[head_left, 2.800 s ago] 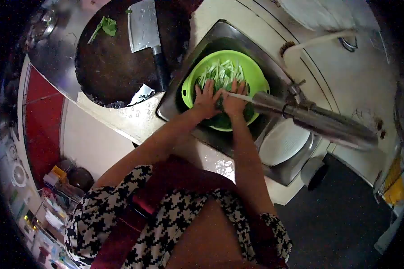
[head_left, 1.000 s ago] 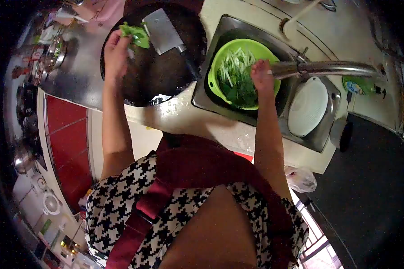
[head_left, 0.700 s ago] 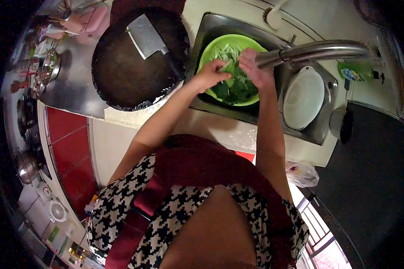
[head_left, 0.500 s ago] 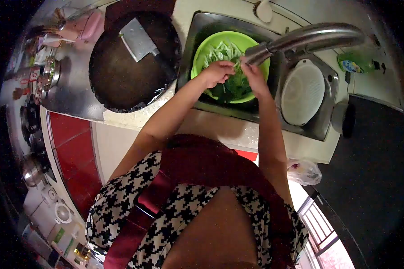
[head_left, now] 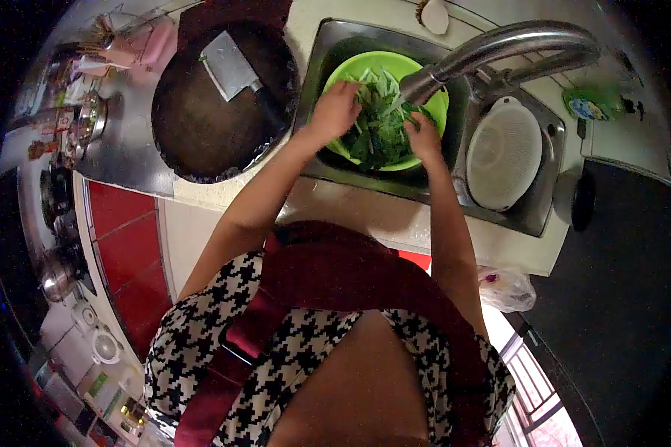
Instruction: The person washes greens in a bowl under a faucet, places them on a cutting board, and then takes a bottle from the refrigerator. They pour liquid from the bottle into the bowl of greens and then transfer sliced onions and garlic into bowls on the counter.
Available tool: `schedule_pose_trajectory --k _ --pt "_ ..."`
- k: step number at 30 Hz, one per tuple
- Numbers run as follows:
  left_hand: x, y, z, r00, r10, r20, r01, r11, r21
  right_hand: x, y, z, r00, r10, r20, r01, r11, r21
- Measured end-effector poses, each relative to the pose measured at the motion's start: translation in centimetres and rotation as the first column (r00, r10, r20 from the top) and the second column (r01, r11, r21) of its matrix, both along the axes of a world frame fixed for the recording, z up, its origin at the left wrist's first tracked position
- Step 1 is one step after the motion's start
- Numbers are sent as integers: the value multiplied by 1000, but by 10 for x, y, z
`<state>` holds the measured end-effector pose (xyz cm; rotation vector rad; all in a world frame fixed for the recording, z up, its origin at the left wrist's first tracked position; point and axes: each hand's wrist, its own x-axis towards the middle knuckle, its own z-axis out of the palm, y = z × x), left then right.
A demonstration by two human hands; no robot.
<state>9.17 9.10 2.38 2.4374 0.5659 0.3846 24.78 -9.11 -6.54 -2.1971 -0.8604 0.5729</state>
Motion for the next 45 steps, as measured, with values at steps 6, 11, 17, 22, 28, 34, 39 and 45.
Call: schedule_pose_trajectory --k 6,11,17,22,28,34,39,45 --pt "-82 -57 -15 988 -117 -99 134 974 185 -7 47 67 382 90 -920 410 875 256" --pt "-105 -52 5 998 -64 -18 64 998 10 13 72 50 308 349 -885 236 873 426" --pt "-133 -60 7 996 -88 21 85 991 107 -4 104 -35 936 168 -309 -193 980 -49" --pt "-128 -58 6 997 -76 -10 76 988 137 -38 135 -43 992 56 116 -20 957 -289" --pt "-130 -60 1 997 -63 -40 67 990 125 -32 148 -37 951 151 268 -45 929 -366" --pt "-128 -58 9 998 -44 -46 48 996 73 -17 127 -1 807 245 538 -242 967 -77" --pt "-127 -58 8 1000 -21 10 19 985 169 11 90 -41 994 38 -104 -30 996 80" --pt "-126 -58 6 999 -24 -37 29 987 156 -7 89 -15 913 244 327 -207 968 -142"
